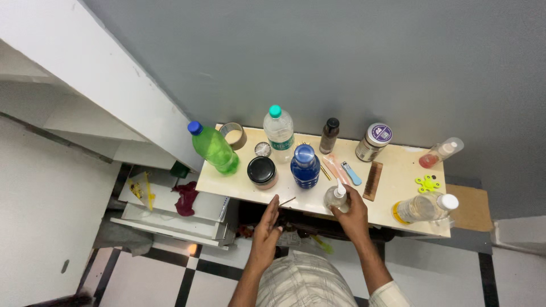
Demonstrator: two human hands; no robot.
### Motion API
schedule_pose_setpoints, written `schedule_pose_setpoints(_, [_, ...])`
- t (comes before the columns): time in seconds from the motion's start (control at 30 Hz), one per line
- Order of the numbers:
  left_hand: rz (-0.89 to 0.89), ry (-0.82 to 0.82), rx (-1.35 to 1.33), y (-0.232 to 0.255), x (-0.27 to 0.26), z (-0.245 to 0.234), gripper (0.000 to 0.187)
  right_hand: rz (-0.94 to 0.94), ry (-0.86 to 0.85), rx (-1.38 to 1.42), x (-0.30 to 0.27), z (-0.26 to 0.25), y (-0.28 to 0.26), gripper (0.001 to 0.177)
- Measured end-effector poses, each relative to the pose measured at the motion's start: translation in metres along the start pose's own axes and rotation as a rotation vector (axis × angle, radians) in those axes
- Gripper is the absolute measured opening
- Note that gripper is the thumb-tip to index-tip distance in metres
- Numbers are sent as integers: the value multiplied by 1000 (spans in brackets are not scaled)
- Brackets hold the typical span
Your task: The person repeatedly opens a wall cabinet and transfers various personal care items, including bottles, a comb, and a jar, from the shelves to a small table. The person handles each item individually and places them on the table surface.
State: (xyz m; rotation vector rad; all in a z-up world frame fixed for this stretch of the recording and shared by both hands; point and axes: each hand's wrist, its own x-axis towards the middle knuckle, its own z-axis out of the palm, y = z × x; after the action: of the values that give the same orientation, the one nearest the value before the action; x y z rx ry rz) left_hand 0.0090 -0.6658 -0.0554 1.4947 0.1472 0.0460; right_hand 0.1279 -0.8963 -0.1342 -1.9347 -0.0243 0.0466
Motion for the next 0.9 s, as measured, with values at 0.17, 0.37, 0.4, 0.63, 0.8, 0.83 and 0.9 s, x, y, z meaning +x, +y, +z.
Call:
schedule_pose_setpoints(0.17, [-21, 35, 18, -2, -8, -1, 79, 23, -18, -73, -7, 0, 0, 80])
schedule_pose_setpoints(0.37, [2, 22, 40, -8, -10, -3, 75, -69, 55, 4, -32, -9, -2, 74])
schedule_pose_setpoints(0.4, [-5, 20, 31, -9, -9, -3, 74, -74, 71, 27, -38, -12, -2, 71])
schedule_pose_setpoints(0.63, [2, -8, 58, -10, 5, 0, 71, 22, 76, 327, -75, -28, -15, 40])
schedule_pose_setpoints(0.8, [-25, -30, 103, 4, 2, -1, 73, 43, 17, 421, -87, -25, -32, 54])
schedule_pose_setpoints(0.83, [-15, -26, 98, 5, -2, -3, 72, 58, 2, 408, -88, -22, -34, 57])
schedule_pose_setpoints(0.9, [7, -16, 86, 6, -9, -10, 70, 86, -28, 378, -89, -14, -39, 62])
